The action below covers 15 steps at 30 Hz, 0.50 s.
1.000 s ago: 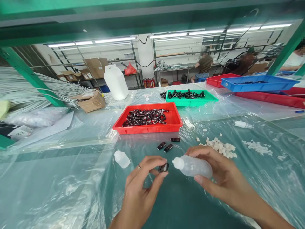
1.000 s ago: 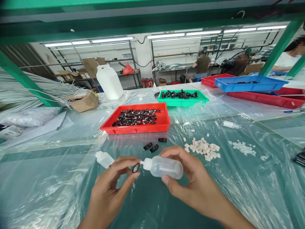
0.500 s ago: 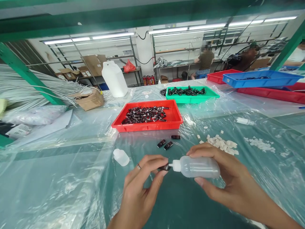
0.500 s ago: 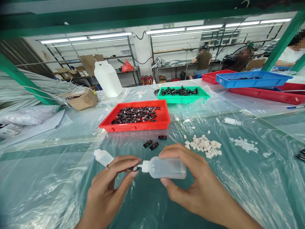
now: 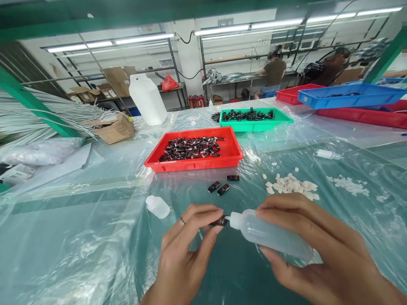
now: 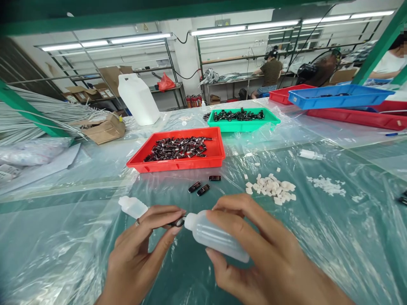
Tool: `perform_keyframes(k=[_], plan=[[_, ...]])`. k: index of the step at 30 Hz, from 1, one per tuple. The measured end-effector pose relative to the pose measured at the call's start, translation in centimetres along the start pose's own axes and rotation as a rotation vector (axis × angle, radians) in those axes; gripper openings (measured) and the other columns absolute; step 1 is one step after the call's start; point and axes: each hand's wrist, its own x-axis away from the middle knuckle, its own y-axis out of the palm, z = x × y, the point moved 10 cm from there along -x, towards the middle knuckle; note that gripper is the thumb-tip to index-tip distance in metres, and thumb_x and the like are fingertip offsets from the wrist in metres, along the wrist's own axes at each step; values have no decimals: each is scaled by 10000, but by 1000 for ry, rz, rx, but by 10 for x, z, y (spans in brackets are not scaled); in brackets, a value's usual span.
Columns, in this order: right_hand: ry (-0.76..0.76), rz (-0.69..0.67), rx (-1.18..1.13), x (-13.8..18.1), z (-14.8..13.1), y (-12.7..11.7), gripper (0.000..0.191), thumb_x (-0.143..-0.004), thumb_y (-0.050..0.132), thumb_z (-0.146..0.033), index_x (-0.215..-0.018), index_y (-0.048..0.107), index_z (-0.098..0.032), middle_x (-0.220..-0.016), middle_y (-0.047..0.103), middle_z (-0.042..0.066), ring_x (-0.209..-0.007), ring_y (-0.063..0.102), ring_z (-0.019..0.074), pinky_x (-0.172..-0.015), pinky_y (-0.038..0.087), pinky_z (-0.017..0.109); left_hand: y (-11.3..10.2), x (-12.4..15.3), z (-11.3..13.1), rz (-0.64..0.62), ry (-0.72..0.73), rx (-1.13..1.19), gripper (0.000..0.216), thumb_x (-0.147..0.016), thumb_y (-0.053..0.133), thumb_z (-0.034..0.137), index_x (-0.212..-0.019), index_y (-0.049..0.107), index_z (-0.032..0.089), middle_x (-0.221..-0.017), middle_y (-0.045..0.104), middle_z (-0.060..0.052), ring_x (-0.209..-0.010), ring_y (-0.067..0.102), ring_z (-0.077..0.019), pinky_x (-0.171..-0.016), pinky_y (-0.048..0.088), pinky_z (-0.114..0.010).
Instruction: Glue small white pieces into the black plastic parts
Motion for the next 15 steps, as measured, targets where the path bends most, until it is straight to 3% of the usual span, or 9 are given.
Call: perform_keyframes(k=[15], plan=[[-21,-2,32,6,-4,-2,363,-886,594,-57,-1233,593,-163,-1165,604,59,-1034,655,102,-911,555,152,1,-2,3,-1,18,0,228,-951,633,34,-1120,684,178,-1066,720,-44,-991,691,-120,-848,548,-192]])
